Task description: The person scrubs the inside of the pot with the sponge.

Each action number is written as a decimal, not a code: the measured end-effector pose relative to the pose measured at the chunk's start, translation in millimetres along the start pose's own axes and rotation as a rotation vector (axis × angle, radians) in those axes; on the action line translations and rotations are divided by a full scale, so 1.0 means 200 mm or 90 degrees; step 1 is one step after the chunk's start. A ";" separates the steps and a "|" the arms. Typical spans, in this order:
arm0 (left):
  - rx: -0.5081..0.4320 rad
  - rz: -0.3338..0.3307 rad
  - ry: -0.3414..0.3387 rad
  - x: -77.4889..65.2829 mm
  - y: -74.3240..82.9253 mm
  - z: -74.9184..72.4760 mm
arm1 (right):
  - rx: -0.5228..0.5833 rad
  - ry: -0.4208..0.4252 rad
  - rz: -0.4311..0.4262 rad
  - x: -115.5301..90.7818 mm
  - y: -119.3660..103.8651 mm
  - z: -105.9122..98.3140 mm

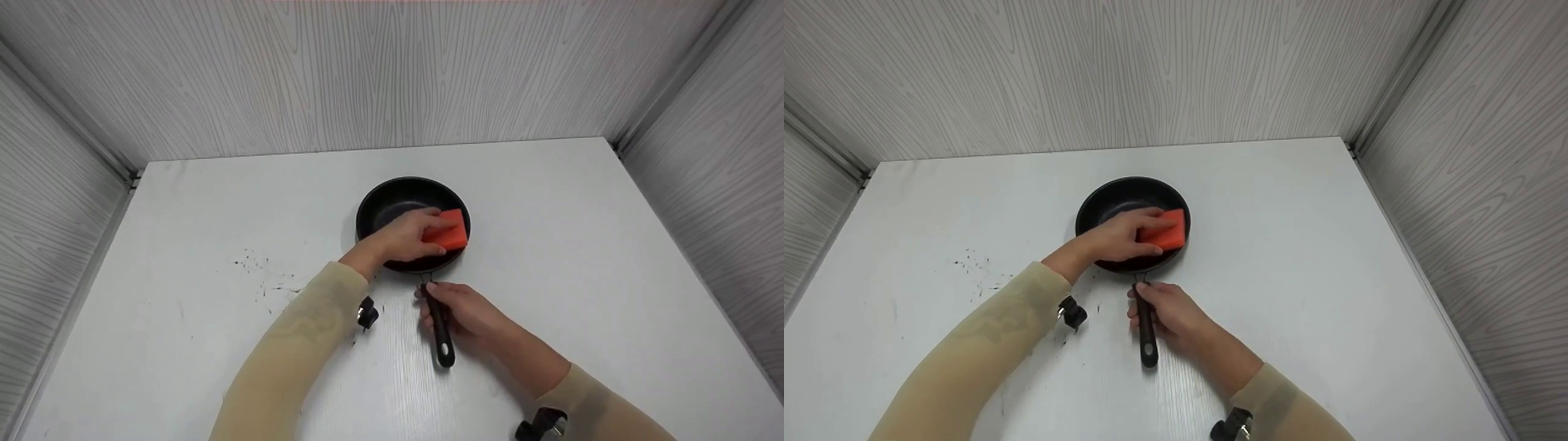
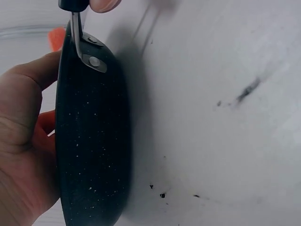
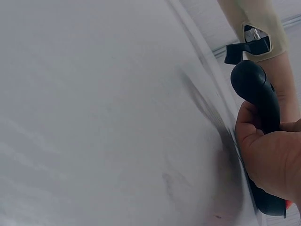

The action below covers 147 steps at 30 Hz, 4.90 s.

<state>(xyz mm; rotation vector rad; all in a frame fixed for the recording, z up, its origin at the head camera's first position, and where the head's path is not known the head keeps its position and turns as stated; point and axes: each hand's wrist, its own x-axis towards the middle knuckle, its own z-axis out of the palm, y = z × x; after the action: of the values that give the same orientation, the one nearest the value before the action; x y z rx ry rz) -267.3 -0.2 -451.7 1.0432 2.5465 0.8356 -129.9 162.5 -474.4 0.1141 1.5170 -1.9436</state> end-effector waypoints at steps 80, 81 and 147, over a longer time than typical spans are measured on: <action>0.441 -0.015 0.067 0.14 -0.04 -0.05 | -0.042 0.001 -0.025 -0.02 0.02 0.04; 0.450 -0.017 0.069 0.14 -0.05 -0.05 | -0.042 0.000 -0.027 -0.02 0.02 0.04; 0.538 -0.119 -0.034 -0.18 -0.12 -0.29 | -0.034 0.040 -0.024 -0.04 0.03 0.07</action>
<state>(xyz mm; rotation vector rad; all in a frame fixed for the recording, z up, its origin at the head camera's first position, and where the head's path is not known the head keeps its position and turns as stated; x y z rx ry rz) -280.2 -63.4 -419.1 0.9565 2.9241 -0.3685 -115.4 152.5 -470.2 0.1245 1.6215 -1.9441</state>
